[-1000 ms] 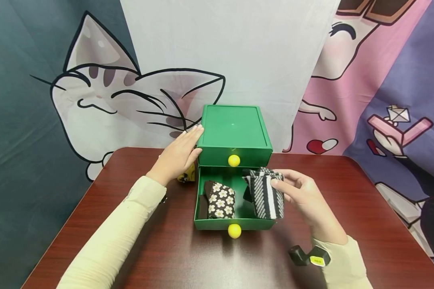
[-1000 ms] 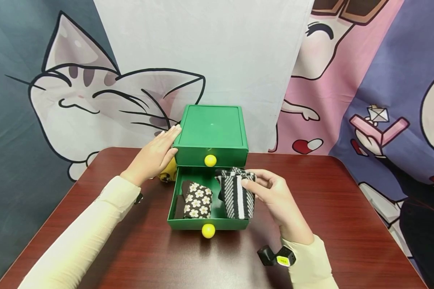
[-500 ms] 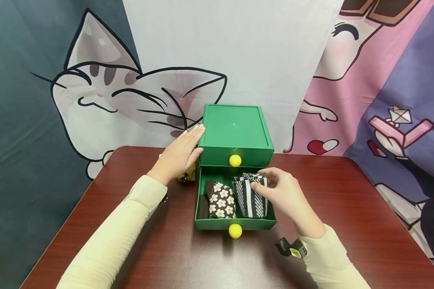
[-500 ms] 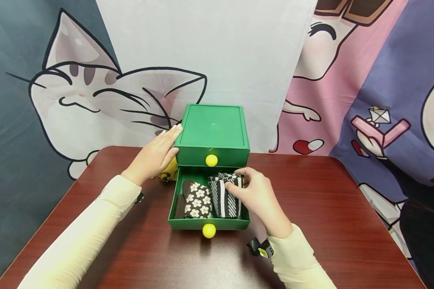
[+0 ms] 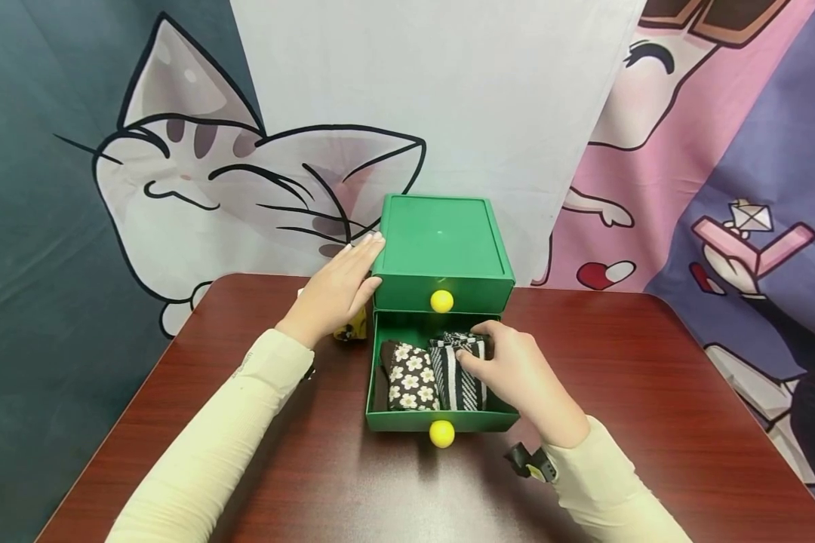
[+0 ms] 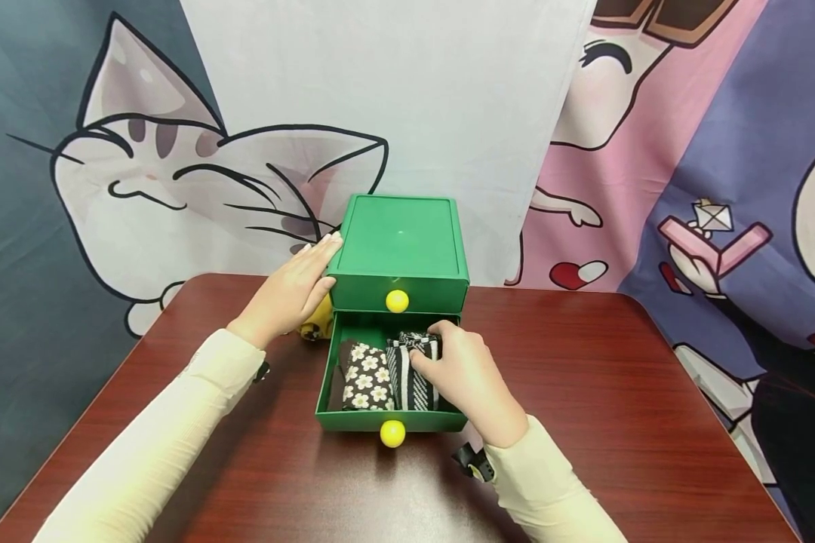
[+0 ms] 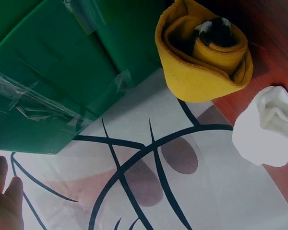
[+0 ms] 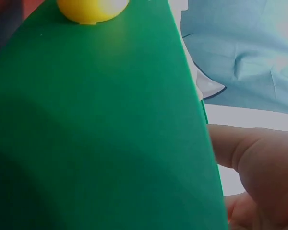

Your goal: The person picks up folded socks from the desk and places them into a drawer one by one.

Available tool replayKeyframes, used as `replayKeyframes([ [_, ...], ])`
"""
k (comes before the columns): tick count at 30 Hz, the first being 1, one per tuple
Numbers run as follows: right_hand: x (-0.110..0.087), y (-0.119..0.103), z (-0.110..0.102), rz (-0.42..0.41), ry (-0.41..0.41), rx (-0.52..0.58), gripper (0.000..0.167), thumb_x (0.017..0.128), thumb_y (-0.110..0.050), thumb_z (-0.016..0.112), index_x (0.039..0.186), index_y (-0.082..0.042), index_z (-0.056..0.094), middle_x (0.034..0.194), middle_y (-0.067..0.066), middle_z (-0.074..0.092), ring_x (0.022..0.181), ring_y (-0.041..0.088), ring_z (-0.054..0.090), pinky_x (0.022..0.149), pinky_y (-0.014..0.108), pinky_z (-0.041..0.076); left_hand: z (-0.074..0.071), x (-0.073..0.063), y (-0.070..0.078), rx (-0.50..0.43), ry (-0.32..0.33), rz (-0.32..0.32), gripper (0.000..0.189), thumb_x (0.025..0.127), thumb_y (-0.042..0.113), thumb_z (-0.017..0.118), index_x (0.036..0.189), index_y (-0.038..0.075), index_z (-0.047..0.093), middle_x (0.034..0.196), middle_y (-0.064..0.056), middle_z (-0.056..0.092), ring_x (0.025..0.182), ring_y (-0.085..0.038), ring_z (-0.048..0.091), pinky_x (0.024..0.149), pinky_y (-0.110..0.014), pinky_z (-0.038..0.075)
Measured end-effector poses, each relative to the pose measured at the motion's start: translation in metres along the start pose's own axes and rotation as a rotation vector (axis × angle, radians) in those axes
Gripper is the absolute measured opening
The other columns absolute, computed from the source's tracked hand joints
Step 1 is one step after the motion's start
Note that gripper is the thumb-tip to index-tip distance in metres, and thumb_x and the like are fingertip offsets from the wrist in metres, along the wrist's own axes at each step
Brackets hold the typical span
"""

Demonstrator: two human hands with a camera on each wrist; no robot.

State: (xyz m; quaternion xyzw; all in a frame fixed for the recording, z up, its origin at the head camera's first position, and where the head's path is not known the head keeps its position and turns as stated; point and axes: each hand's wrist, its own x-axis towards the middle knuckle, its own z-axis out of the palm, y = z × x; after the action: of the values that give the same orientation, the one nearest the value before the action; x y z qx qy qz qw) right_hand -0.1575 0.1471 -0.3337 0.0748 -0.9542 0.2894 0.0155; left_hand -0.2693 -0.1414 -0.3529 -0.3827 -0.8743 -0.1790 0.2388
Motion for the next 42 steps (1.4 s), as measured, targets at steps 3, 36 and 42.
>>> replayKeyframes([
  [3,0.0,0.0,0.001,-0.015,-0.003,-0.008,0.045,0.092,-0.025,0.071,0.125,0.004,0.065,0.119,0.02,0.069,0.105,0.033,0.066,0.093,0.051,0.055,0.0,0.0,0.001,0.001,-0.002,-0.001,0.062,0.112,0.04,0.031,0.157,-0.002,0.031,0.162,-0.017,0.034,0.149,-0.034,0.032,0.126,-0.039,0.016],
  [36,-0.033,0.015,-0.01,-0.276,0.259,0.187,0.014,0.091,-0.003,0.073,0.104,-0.008,0.075,0.095,-0.002,0.072,0.082,0.013,0.068,0.074,0.034,0.062,-0.002,0.002,0.003,0.005,-0.02,-0.013,0.059,0.111,0.035,0.037,0.157,-0.002,0.031,0.162,-0.016,0.034,0.151,-0.031,0.03,0.126,-0.04,0.017],
  [42,-0.06,0.011,-0.009,-0.391,0.119,0.406,0.016,0.091,-0.002,0.074,0.103,-0.013,0.075,0.095,-0.003,0.074,0.077,0.008,0.067,0.067,0.026,0.06,-0.003,0.001,0.003,0.015,-0.02,-0.017,0.058,0.111,0.033,0.039,0.157,-0.002,0.031,0.162,-0.016,0.034,0.15,-0.032,0.031,0.126,-0.04,0.017],
])
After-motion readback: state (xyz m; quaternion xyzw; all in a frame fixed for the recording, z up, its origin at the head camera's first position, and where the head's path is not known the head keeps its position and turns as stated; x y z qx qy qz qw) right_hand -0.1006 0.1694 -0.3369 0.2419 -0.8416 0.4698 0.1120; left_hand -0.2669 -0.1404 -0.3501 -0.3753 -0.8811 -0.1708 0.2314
